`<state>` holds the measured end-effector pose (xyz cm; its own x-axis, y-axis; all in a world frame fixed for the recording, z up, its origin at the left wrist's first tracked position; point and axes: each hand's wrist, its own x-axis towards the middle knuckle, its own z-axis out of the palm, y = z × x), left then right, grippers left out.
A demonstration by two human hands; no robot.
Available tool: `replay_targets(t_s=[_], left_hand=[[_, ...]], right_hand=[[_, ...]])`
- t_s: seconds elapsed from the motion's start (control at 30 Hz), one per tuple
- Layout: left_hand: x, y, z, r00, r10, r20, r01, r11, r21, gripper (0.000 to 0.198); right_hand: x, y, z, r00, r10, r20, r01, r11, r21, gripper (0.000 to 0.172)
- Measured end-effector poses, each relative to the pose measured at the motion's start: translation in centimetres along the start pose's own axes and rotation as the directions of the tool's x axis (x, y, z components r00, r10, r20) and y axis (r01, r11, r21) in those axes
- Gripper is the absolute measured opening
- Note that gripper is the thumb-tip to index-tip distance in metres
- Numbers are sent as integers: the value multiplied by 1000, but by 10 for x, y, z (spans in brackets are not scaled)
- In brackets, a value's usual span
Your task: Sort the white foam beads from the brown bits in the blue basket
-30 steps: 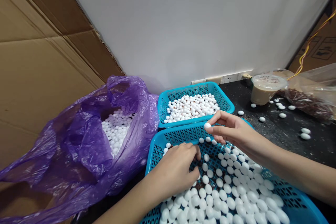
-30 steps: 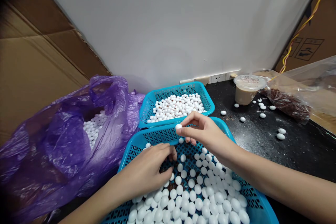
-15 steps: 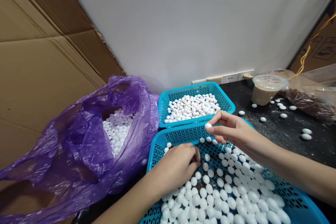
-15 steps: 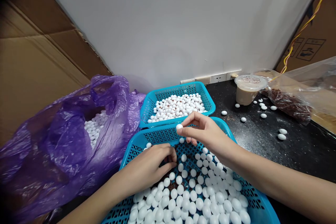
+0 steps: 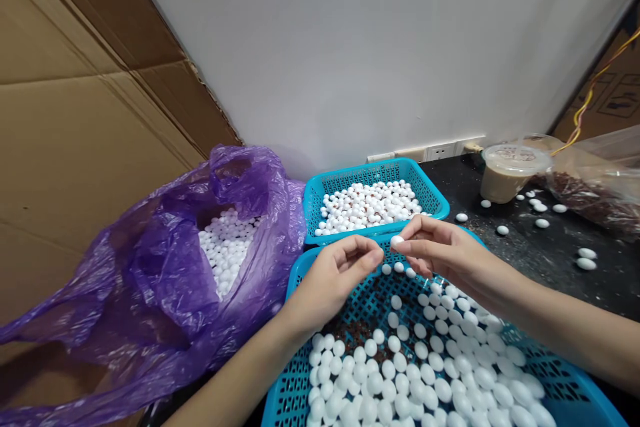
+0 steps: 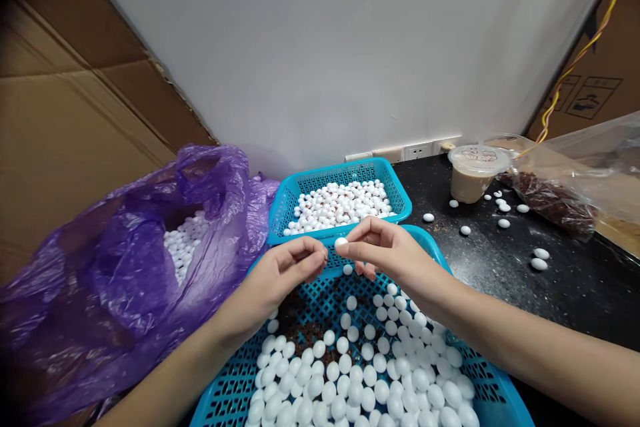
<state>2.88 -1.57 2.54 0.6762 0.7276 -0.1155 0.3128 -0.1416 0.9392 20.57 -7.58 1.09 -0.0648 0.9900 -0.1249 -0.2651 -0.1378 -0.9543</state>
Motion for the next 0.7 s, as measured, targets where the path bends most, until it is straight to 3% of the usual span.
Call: replay_targets(t_s=[0.1,0.23,0.47,0.7], left_hand=[[4,0,-5,994,-91,59,103,960,-261,25],[3,1,-7,986,-106,131,152,895,-420,20],[0,-1,-7,957,-124,262,246,826,-507,14],[0,-2,-6,963,-70,260,200,833,-515,13]], right_hand=[[-1,-1,2,1000,-27,16,27,999,-28,23],[-1,4,2,996,-90,28,93,989,-114,21],[-5,12,2,971,-225,82,238,945,-225,14],[-8,11,6,968,-238,74,249,939,-238,9]])
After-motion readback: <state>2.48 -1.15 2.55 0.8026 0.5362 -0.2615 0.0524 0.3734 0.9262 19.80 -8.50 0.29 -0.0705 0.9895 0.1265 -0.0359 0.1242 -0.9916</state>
